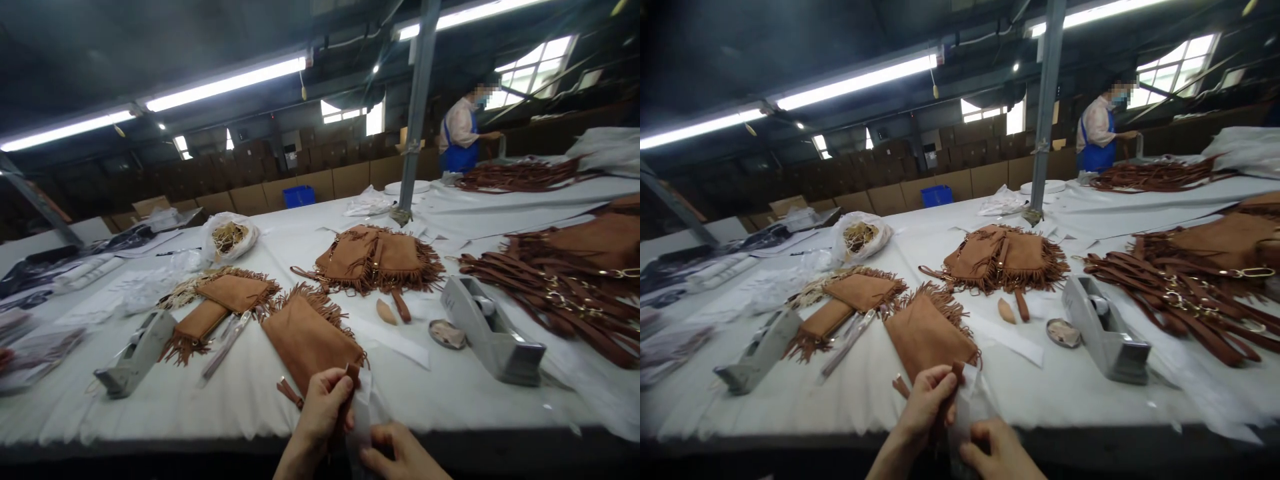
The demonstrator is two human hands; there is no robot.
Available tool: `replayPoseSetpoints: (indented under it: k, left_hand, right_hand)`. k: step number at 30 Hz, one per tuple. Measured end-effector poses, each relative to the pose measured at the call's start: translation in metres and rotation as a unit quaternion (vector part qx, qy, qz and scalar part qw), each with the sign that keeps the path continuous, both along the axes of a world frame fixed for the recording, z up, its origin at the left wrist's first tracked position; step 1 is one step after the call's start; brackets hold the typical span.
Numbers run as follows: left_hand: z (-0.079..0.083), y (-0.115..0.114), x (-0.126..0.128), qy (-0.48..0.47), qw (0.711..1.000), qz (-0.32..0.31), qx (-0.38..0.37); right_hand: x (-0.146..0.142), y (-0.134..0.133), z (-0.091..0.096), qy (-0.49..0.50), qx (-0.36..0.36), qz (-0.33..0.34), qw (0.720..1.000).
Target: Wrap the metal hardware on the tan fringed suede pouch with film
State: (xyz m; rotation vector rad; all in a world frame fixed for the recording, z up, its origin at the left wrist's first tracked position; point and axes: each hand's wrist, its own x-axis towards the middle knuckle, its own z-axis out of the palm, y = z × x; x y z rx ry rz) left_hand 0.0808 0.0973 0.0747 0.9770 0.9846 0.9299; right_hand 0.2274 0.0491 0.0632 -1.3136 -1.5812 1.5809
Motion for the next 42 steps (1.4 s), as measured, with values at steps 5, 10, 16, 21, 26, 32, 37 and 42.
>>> replayPoseSetpoints:
  k: [5, 10, 16, 21, 26, 32, 37, 42]
  left_hand:
    - [0.001, -0.002, 0.003, 0.001, 1.0, -0.003, 0.028]
    - [-0.003, -0.004, -0.001, -0.013, 0.998, 0.049, 0.043]
    - [-0.003, -0.017, -0.005, 0.044, 0.995, 0.035, 0.081]
    - [0.01, -0.03, -0.005, 0.135, 0.984, -0.003, 0.116]
    - [0.013, -0.031, -0.004, 0.169, 0.973, -0.01, 0.158]
    - [0.005, -0.029, -0.006, 0.18, 0.968, -0.018, 0.175]
    - [-0.008, -0.027, -0.009, 0.174, 0.972, -0.02, 0.154]
    - [-0.014, -0.028, -0.011, 0.168, 0.977, -0.043, 0.127]
  right_hand:
    - [0.002, 0.002, -0.006, 0.002, -0.051, -0.068, 0.996]
    - [0.009, 0.014, -0.01, 0.155, -0.071, -0.216, 0.961]
    - [0.006, 0.025, -0.003, 0.225, -0.051, -0.323, 0.918]
    - [-0.001, 0.025, 0.002, 0.198, -0.005, -0.332, 0.922]
    - [-0.001, 0.024, 0.005, 0.167, 0.029, -0.293, 0.941]
    - [0.003, 0.025, 0.005, 0.134, 0.056, -0.269, 0.952]
    - [0.002, 0.026, 0.007, 0.124, 0.063, -0.252, 0.958]
    - [0.0, 0.023, 0.009, 0.059, 0.088, -0.28, 0.954]
